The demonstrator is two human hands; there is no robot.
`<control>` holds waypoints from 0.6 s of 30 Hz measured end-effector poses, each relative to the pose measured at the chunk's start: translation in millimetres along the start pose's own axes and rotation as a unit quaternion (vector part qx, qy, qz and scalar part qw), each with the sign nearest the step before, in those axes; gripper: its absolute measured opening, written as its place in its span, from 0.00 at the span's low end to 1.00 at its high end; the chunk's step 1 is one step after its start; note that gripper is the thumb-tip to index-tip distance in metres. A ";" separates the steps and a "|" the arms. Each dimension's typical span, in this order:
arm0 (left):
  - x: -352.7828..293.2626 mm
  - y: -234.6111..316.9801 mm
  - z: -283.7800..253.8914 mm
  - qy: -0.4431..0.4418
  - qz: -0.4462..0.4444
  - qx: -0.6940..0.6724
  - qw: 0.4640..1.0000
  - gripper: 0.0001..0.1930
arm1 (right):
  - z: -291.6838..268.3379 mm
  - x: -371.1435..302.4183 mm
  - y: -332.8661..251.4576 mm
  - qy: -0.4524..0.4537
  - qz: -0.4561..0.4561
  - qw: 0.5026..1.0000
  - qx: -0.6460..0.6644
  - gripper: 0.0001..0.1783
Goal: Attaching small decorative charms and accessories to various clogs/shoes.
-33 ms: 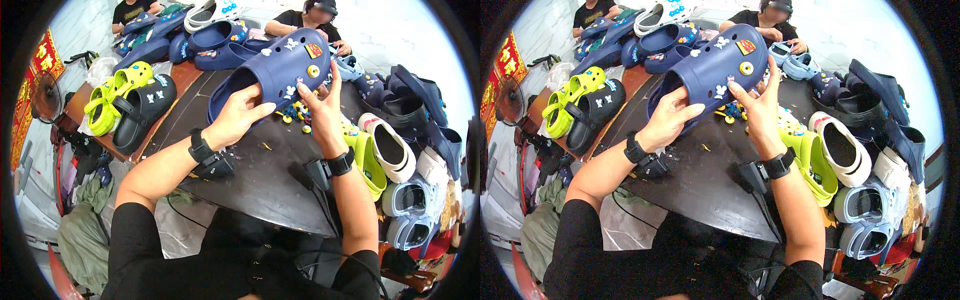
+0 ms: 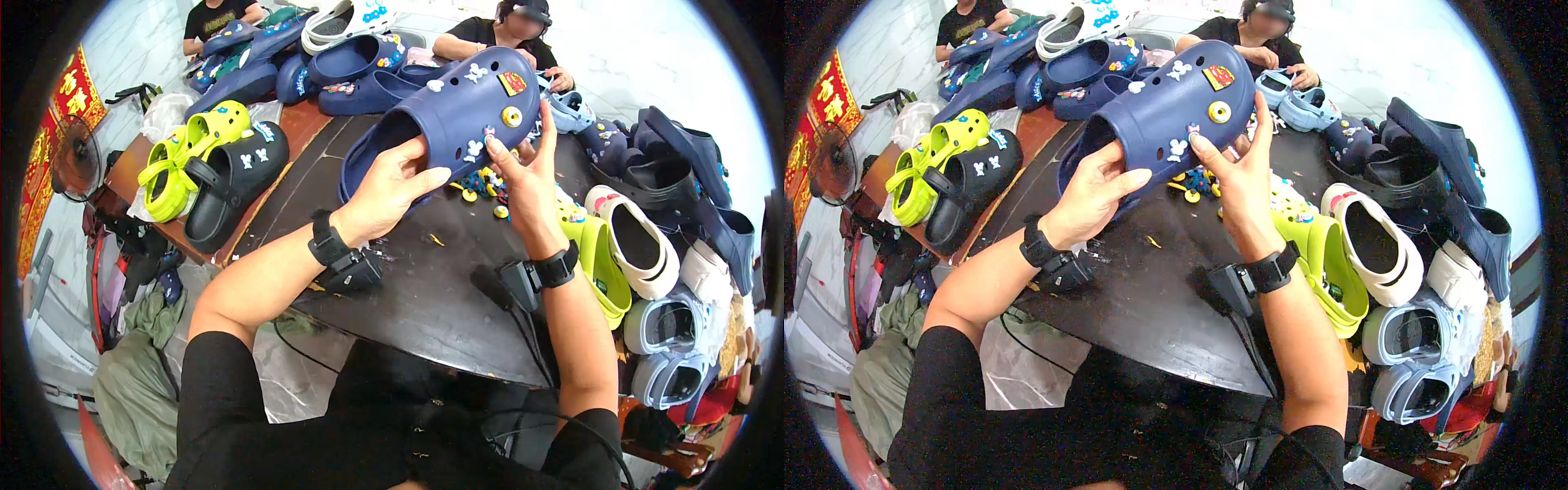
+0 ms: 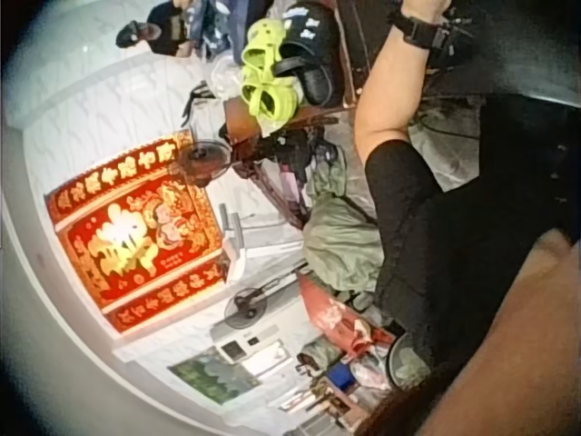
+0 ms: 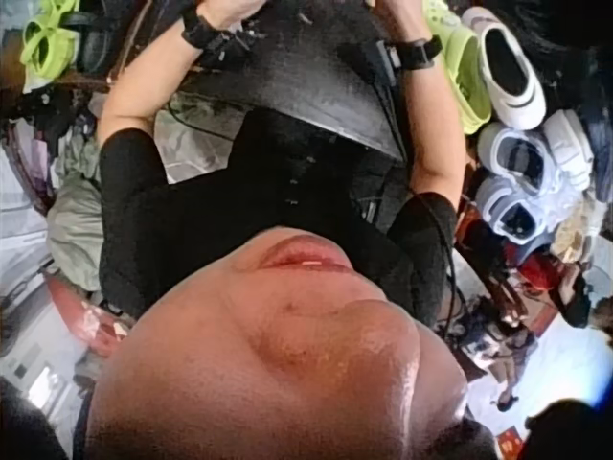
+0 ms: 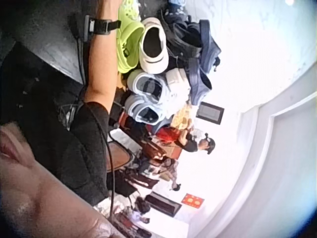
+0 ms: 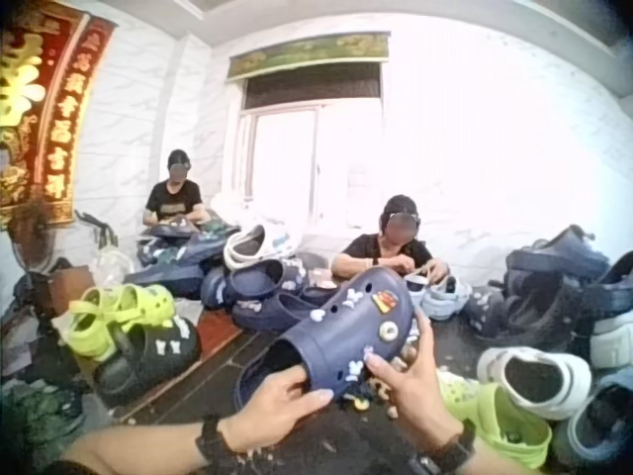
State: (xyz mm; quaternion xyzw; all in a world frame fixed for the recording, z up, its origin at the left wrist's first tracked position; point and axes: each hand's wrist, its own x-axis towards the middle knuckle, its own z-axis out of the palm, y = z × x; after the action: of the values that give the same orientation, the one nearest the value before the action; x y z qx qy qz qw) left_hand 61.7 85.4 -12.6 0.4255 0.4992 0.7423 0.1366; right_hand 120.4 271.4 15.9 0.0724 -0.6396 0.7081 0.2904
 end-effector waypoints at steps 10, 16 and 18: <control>12.7 1.5 -11.3 0.065 0.047 -0.153 0.985 0.25 | 2.3 -11.0 18.1 -0.155 0.108 0.981 -0.052 0.53; 8.3 3.9 -10.6 0.035 0.055 -0.185 0.981 0.27 | 16.1 -24.5 27.0 -0.271 0.179 0.940 -0.101 0.52; 3.1 4.6 -7.1 0.017 0.052 -0.200 0.978 0.27 | 24.1 -27.5 25.1 -0.270 0.140 0.946 -0.109 0.49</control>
State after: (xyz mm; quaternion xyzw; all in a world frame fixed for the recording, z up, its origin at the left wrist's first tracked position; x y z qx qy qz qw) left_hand 55.4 80.7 -8.1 0.4025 0.3204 0.8401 0.1721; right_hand 123.8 239.4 -14.6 0.1382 -0.7711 0.6214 0.0111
